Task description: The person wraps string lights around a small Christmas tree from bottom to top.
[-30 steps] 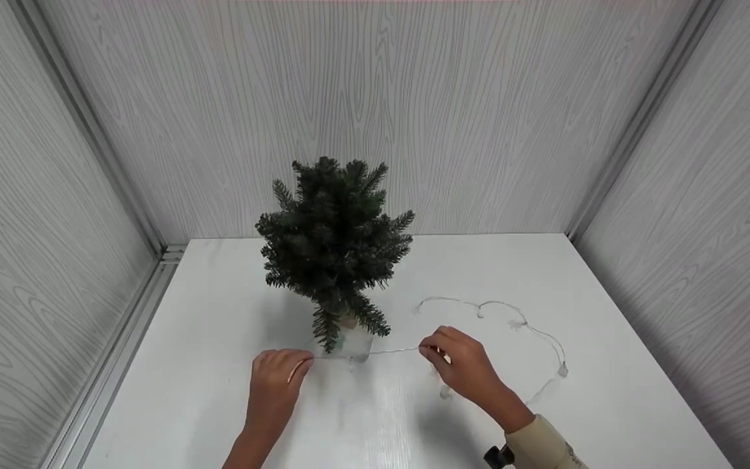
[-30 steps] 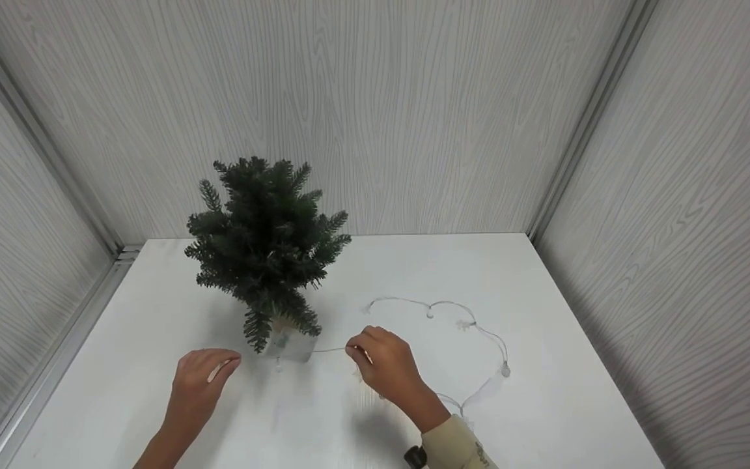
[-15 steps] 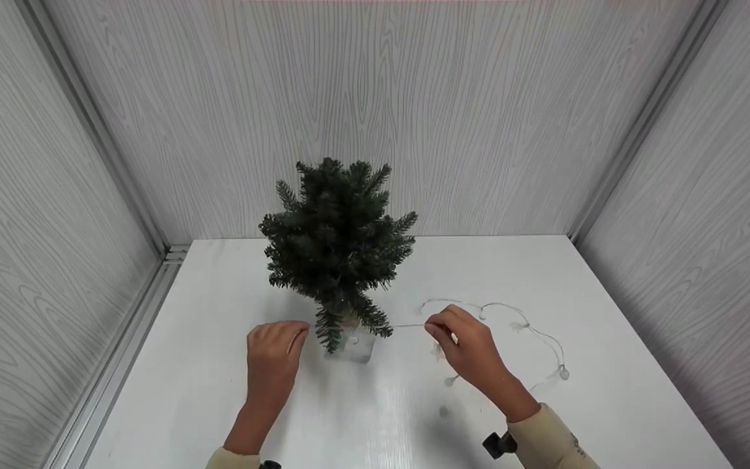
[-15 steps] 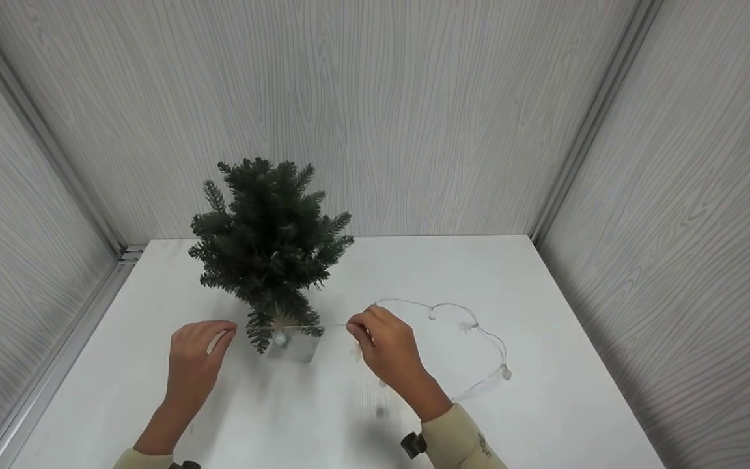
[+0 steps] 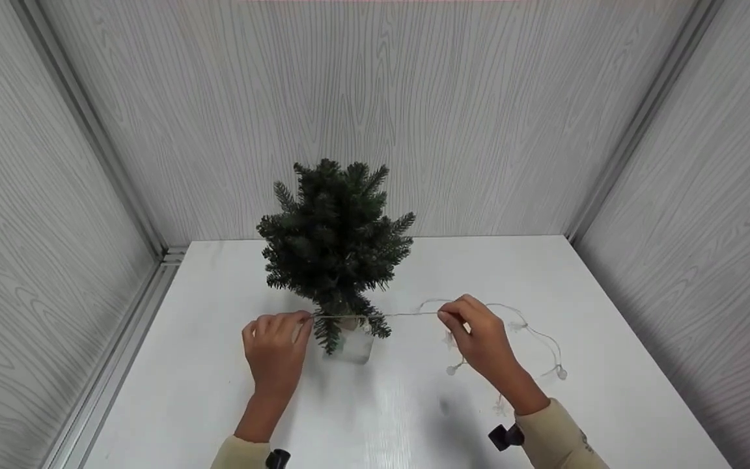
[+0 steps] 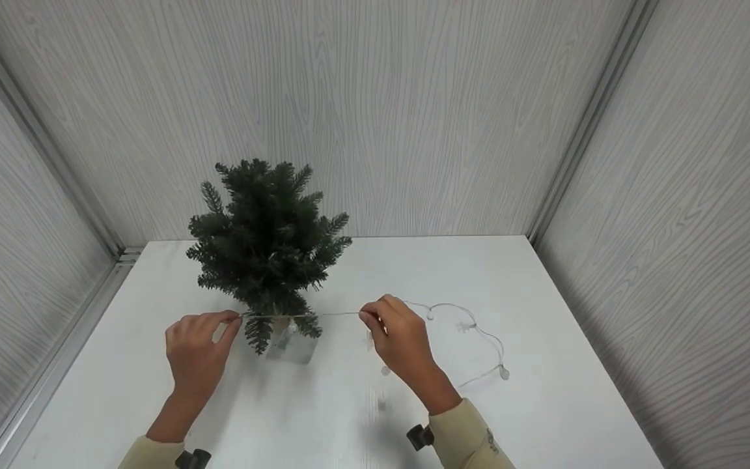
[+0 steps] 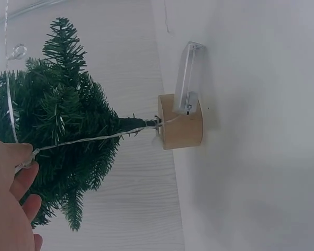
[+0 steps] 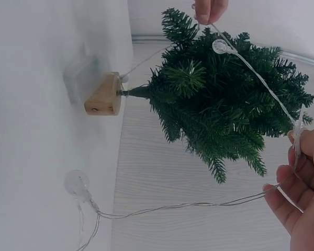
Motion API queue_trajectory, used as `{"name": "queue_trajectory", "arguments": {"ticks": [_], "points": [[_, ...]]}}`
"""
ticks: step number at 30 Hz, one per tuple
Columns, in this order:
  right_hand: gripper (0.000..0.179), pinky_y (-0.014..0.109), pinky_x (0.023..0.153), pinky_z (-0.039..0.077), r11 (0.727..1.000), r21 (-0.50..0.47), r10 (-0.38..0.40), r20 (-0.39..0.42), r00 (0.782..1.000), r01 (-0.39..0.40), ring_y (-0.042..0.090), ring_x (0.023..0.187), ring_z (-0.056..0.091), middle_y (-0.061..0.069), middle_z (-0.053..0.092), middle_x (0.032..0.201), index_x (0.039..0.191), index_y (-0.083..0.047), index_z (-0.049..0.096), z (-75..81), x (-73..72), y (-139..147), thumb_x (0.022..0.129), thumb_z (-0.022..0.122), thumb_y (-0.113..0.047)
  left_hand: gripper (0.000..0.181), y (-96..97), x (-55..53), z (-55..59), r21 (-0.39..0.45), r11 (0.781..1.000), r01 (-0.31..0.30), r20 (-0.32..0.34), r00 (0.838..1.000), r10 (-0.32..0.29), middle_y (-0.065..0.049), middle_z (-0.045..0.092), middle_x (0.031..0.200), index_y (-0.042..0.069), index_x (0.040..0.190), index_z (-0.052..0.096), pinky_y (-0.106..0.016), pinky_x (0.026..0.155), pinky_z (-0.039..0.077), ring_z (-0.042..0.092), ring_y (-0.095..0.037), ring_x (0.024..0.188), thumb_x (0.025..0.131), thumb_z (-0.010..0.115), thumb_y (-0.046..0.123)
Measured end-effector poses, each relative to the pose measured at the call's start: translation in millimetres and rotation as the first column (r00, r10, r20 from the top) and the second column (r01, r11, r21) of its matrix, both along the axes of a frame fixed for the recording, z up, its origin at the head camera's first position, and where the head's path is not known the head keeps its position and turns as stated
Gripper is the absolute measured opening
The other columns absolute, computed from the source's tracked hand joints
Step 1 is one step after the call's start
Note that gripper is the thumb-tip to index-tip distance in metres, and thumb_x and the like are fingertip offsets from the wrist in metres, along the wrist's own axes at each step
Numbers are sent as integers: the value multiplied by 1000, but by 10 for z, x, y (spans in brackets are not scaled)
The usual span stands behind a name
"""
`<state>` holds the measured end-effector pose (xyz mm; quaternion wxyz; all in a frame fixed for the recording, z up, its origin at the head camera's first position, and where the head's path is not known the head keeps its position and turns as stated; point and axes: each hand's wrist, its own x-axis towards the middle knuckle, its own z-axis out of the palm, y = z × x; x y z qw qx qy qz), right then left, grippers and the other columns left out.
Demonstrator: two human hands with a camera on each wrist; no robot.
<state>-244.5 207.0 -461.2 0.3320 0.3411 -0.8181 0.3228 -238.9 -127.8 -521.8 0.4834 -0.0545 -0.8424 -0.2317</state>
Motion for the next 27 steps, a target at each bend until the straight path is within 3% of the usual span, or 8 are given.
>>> {"name": "queue_trajectory", "arguments": {"ticks": [5,15,27], "points": [[7,19,63,45,999,-3,-37,52,998,37,3,73,51,-3,57,84,99,-11,68,-15,-53,91,95,69,-6,11,59,4,12,-8,1000,25,-2,1000,-25,-1,75,87,17,91,77,-48,82,45,60,-27,84,84,84,17],[8,22,59,44,993,5,-117,119,986,117,1,70,48,-7,54,81,98,-14,68,-111,-192,220,94,70,-7,16,165,1,-7,-15,999,42,-23,999,-43,-3,74,86,13,90,78,-47,78,47,59,-27,84,79,88,16],[6,27,61,46,964,55,-265,132,955,260,7,73,52,0,61,84,99,-9,70,58,-446,145,98,68,-14,20,225,-21,-74,-11,999,31,10,999,-31,-2,75,89,13,93,78,-45,77,46,57,-24,84,77,89,21]]}}
